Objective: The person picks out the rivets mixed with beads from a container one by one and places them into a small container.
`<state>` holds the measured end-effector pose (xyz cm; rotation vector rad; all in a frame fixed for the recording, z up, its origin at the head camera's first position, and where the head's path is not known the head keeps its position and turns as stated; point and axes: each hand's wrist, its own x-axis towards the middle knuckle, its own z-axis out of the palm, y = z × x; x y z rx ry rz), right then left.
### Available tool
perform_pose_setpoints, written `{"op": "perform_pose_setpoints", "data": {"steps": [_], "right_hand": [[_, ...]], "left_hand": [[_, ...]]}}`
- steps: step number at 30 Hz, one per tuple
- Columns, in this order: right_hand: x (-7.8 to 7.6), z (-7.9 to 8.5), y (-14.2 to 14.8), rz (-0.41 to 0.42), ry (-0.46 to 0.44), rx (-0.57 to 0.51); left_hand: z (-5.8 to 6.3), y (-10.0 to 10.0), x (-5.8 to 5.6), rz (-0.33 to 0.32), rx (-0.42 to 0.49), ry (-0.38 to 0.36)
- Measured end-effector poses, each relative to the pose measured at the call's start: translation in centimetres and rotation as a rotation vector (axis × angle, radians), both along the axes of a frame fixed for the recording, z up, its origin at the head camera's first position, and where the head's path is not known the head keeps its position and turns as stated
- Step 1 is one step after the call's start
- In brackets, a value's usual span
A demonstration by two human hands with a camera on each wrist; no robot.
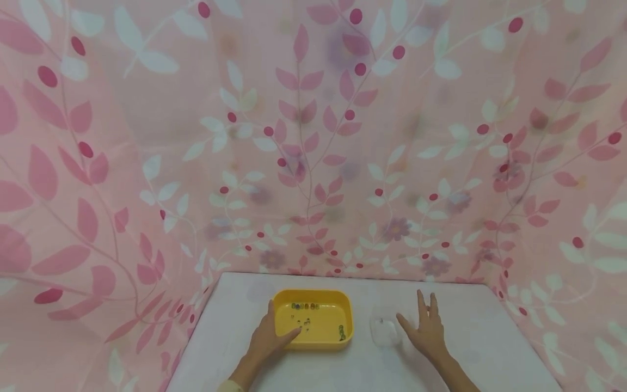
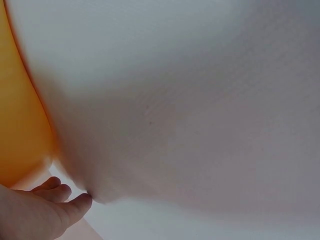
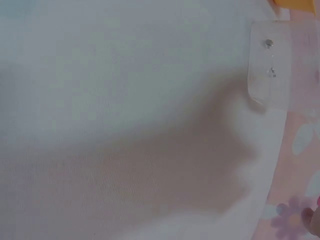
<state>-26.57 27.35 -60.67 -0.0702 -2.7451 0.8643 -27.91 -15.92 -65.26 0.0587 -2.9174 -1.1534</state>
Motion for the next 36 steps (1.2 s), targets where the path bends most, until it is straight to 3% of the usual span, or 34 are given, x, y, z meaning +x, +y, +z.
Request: {"op": "perform_pose_setpoints", "data": {"steps": [5,11,18,26,36], "right_hand": [[0.2,-0.4,0.5,0.005,0.056,0.130],[1.2,-0.9,0.7,0.028,0.000,0.165],[1.4,-1.5,0.8,0.042,0.026,0.226],[0.7,-1.5,0.7,0.056,-0.007,0.234],[1.5,-1.5,0.6,0.047,0.062,0.228]], "left_hand": [[0.0,0.0,-0.1,-0.004,0.005,0.023],[-0.3,-0.3,0.6,-0.005,0.010,0.011],[-0.4,0.0,0.9,0.006,0.026,0.000],[0.3,-0.1,0.5,0.011,-0.001,0.021],[0.2,0.0,0.5,-0.006,-0.048,-0.003]]}}
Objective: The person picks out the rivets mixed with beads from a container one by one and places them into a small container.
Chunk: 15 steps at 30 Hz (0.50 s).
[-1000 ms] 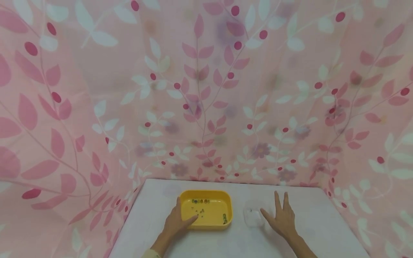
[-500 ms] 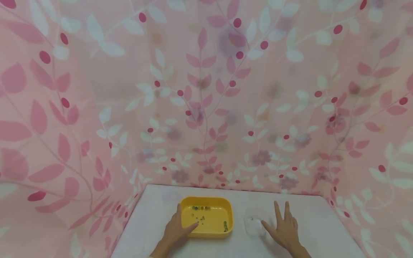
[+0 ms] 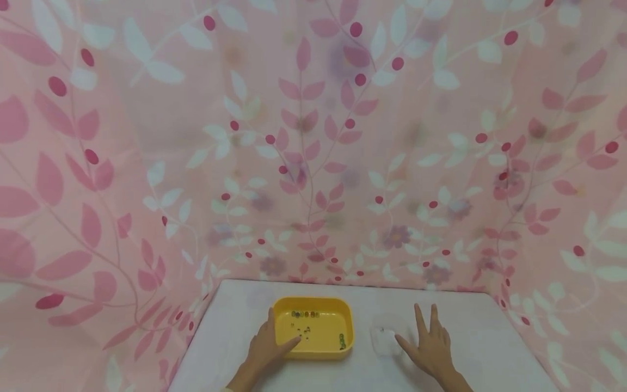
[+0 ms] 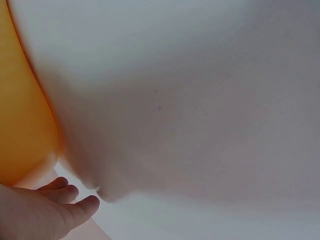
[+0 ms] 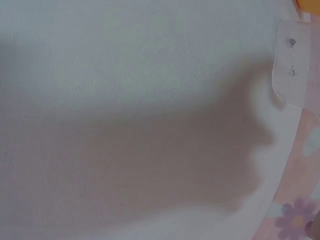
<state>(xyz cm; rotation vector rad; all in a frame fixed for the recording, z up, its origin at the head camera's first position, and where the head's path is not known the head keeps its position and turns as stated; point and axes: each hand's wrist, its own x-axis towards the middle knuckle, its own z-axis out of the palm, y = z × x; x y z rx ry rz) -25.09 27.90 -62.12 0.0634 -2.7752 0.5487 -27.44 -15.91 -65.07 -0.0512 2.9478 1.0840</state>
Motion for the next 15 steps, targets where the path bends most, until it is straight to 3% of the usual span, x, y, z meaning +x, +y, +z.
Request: {"op": "perform_pose_setpoints", "data": {"steps": [15], "right_hand": [[-0.43,-0.37,-0.19,0.015,0.024,0.028]], "left_hand": [[0.44,-0.07,-0.03,-0.003,-0.042,-0.017]]}}
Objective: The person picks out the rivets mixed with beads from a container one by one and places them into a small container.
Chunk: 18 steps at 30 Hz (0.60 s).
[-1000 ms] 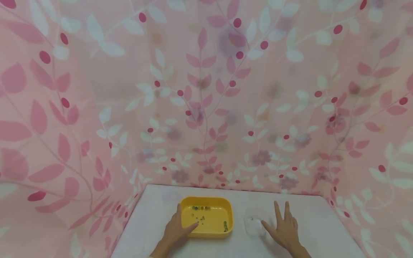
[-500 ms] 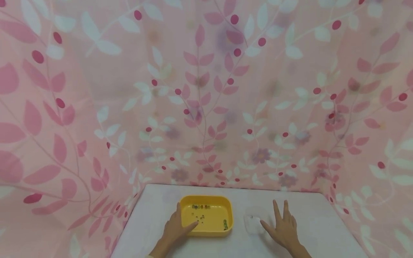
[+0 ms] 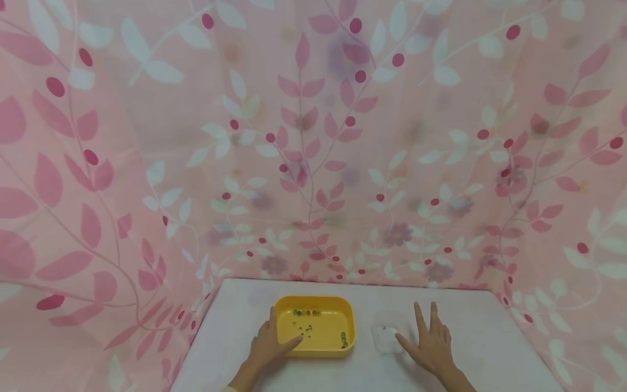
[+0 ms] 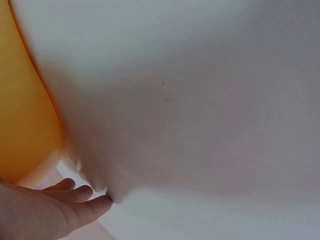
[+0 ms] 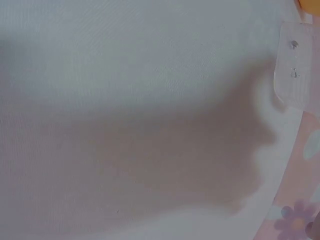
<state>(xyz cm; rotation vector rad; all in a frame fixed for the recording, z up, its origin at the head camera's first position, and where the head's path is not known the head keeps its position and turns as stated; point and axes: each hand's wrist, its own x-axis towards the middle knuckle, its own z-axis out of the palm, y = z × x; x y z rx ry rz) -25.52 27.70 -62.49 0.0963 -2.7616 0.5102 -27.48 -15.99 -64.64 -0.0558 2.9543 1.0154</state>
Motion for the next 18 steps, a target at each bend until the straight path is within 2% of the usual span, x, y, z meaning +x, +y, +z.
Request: {"op": "perform_pose_setpoints", "data": {"steps": [13,18], "right_hand": [[0.02,0.09,0.11,-0.006,-0.033,0.009],[0.17,0.06,0.11,-0.009,-0.056,0.012]], "left_hand": [[0.01,0.21,-0.04,0.001,0.018,-0.016],[-0.01,0.15,-0.05,0.001,-0.002,-0.027]]}}
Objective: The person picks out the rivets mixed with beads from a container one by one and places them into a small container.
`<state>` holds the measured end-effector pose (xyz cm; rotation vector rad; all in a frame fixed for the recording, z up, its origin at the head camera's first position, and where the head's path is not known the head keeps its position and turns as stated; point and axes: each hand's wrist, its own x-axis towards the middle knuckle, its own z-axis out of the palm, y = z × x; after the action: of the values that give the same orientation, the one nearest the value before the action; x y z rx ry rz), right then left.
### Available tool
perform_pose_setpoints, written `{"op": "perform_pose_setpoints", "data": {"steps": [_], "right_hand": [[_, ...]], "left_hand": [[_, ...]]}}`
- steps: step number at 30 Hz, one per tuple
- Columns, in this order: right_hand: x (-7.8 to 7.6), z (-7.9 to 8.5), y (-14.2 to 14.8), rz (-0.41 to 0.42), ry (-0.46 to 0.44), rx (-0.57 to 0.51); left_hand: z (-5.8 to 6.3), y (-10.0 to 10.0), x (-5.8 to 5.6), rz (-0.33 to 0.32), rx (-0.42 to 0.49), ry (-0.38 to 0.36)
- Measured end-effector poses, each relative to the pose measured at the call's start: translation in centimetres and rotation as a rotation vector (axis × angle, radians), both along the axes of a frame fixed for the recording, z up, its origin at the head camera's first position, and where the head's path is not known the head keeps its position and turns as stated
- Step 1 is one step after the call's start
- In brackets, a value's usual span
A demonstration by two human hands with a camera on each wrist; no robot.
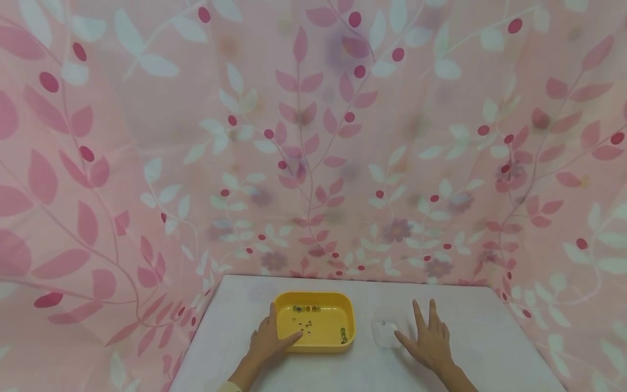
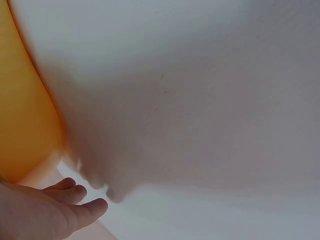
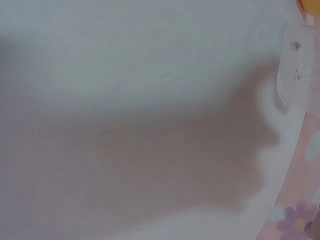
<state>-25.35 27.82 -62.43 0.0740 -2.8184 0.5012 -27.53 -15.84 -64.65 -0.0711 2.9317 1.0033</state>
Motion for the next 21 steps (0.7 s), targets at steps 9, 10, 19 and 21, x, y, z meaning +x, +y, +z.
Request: {"op": "perform_pose_setpoints", "data": {"steps": [9,10,19,21], "right_hand": [[-0.06,-0.14,-0.26,0.008,0.026,0.017],[-0.06,-0.16,-0.34,0.012,0.026,0.017],[-0.47,0.28,-0.66,0.033,0.066,0.042],[-0.56,0.50,-0.70,0.032,0.070,0.046]], "left_hand": [[0.56,-0.26,0.17,-0.009,-0.036,0.010],[0.51,-0.29,0.18,-0.008,-0.042,0.011],[0.46,-0.25,0.12,-0.005,-0.069,0.008],[0.56,-0.19,0.09,-0.006,-0.063,-0.003]]}}
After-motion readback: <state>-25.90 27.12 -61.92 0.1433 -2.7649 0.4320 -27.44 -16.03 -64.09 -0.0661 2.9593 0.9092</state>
